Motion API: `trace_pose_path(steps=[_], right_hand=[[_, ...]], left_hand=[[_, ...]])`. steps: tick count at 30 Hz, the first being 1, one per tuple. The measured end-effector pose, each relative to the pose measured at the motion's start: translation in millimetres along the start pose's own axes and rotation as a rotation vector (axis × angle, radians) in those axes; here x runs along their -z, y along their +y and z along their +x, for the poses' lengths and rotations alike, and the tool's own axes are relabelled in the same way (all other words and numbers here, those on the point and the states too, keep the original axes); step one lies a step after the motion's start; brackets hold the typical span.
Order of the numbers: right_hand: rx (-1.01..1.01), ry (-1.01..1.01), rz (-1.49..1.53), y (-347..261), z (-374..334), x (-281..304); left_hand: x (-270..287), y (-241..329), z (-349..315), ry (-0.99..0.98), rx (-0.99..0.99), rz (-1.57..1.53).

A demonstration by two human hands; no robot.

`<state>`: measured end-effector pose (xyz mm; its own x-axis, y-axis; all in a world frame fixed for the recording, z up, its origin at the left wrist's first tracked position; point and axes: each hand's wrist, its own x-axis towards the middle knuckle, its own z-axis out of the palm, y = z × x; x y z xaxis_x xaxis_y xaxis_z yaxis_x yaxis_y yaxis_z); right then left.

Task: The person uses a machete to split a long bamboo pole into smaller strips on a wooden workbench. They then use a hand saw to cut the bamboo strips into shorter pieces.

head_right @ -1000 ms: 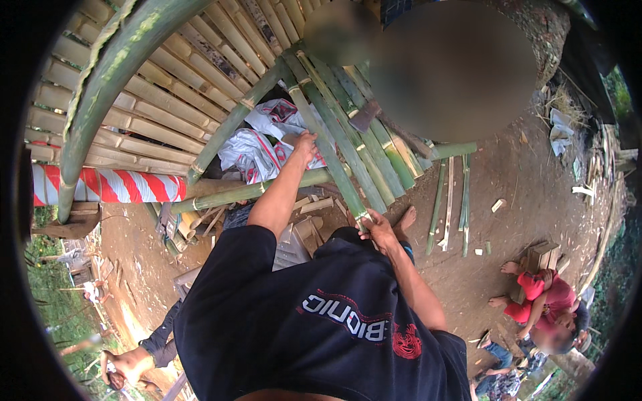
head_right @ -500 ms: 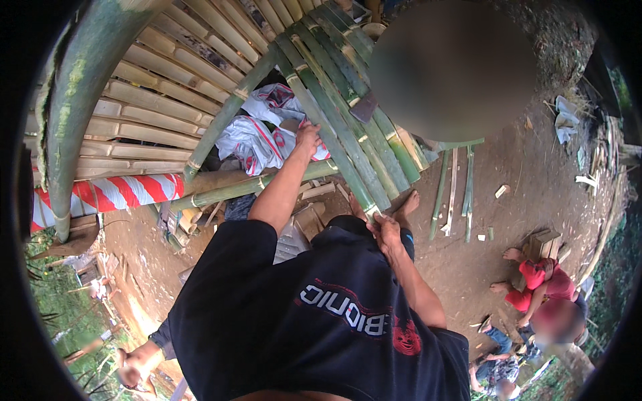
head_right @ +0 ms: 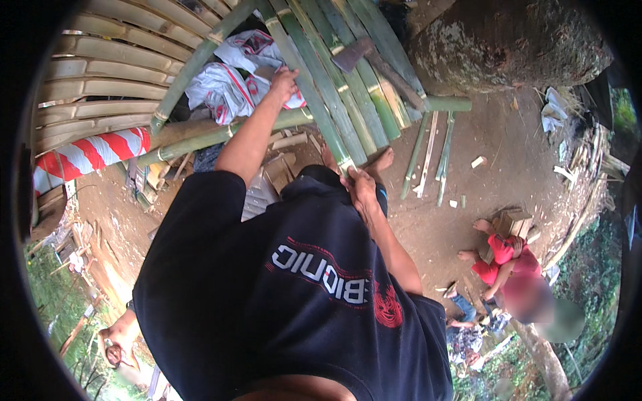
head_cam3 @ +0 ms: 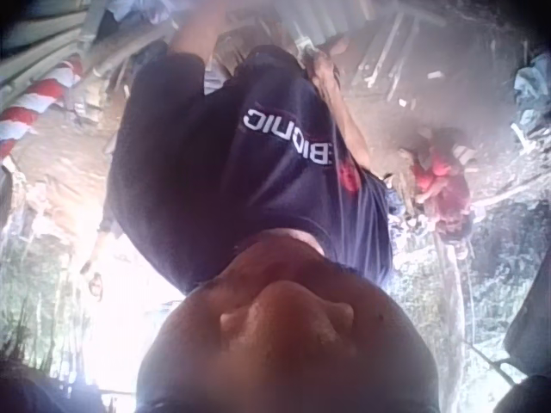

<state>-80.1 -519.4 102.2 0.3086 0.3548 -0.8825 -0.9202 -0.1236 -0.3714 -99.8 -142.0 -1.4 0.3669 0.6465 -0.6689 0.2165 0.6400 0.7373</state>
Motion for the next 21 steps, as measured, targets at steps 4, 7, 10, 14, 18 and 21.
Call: trace_pose_path(steps=[4,7,10,14,18,21], right_hand=[[-0.016,-0.02,0.024,0.9,0.1,-0.4],[-0.001,-0.03,0.021,0.5,-0.7,-1.0],[0.007,-0.027,0.008,-0.2,-2.8,-2.7],[-0.005,-0.054,-0.007,-2.0,-2.3,-3.1],[-0.003,-0.047,-0.023,-2.8,-2.8,-2.6],[0.004,-0.039,-0.018,-3.8,-5.6,-4.8]], left_hand=[[-0.5,-2.0,8.5,0.044,0.047,-0.049],[-1.0,-2.7,7.3,0.067,0.051,-0.053],[-1.6,0.6,7.4,0.069,0.039,-0.01],[-2.9,3.7,-1.0,0.064,0.016,-0.025],[-7.1,7.8,-10.1,0.118,0.045,-0.043],[-10.1,14.7,-16.0,0.079,0.032,-0.061]])
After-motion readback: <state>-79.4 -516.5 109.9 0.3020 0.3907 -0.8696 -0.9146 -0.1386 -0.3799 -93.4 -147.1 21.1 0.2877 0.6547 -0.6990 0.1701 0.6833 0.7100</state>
